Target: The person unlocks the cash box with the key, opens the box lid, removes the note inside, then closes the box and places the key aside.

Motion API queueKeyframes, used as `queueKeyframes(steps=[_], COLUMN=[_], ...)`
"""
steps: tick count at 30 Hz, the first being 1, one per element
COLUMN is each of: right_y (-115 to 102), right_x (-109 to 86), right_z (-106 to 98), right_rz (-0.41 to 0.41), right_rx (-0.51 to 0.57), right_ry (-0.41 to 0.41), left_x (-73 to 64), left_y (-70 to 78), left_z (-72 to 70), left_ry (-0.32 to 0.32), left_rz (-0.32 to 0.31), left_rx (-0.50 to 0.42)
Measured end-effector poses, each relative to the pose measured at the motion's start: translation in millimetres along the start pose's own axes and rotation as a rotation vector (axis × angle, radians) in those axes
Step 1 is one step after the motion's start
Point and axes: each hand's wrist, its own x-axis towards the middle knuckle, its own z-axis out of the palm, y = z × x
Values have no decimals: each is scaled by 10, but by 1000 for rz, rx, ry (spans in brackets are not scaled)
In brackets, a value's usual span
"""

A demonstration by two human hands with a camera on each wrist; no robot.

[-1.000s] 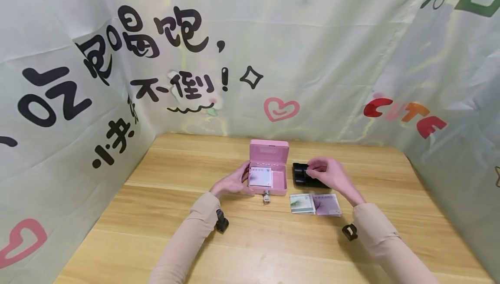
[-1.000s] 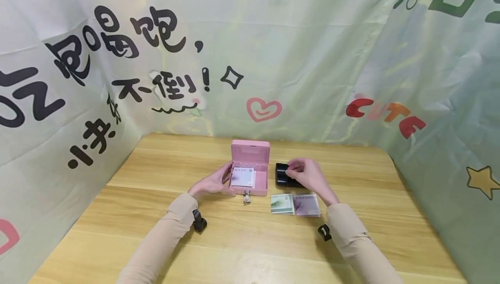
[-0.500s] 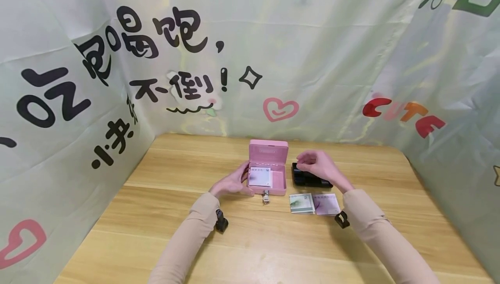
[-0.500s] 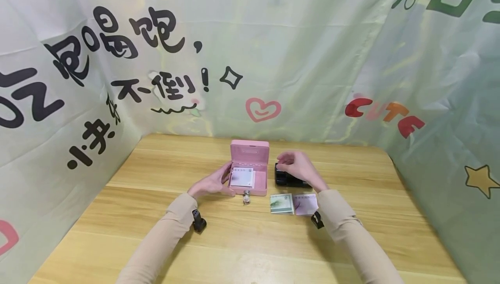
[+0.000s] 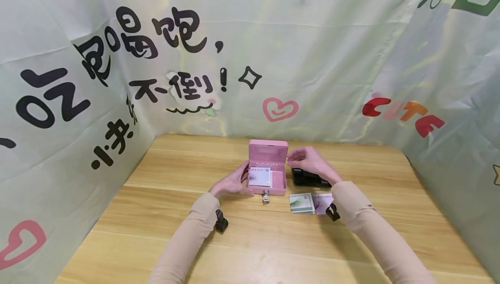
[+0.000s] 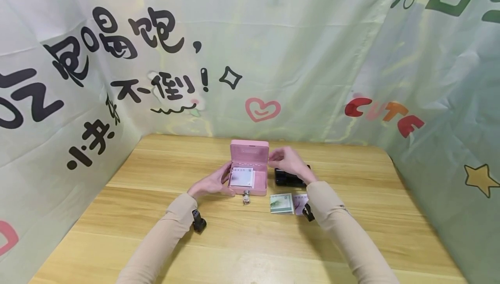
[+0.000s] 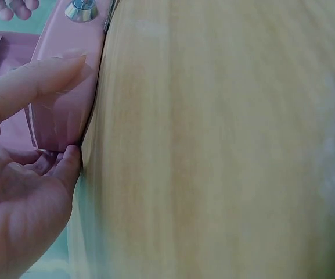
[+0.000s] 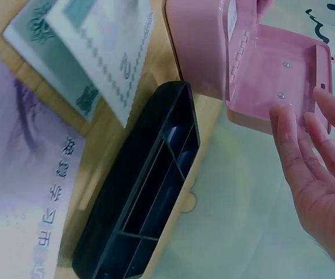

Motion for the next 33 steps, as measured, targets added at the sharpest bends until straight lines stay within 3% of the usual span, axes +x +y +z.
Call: queueKeyframes(steps=[14, 33], right_y=[-28, -83], right_x=[132, 260], right_z=[16, 174], right_rz=[-52, -9], right_rx=[-9, -11], right_ry=[-76, -124], left_x=[-13, -11], left_y=[14, 12], left_z=[13, -5], left_ry=[9, -7], left_rz=[5, -1], left_rx=[16, 4])
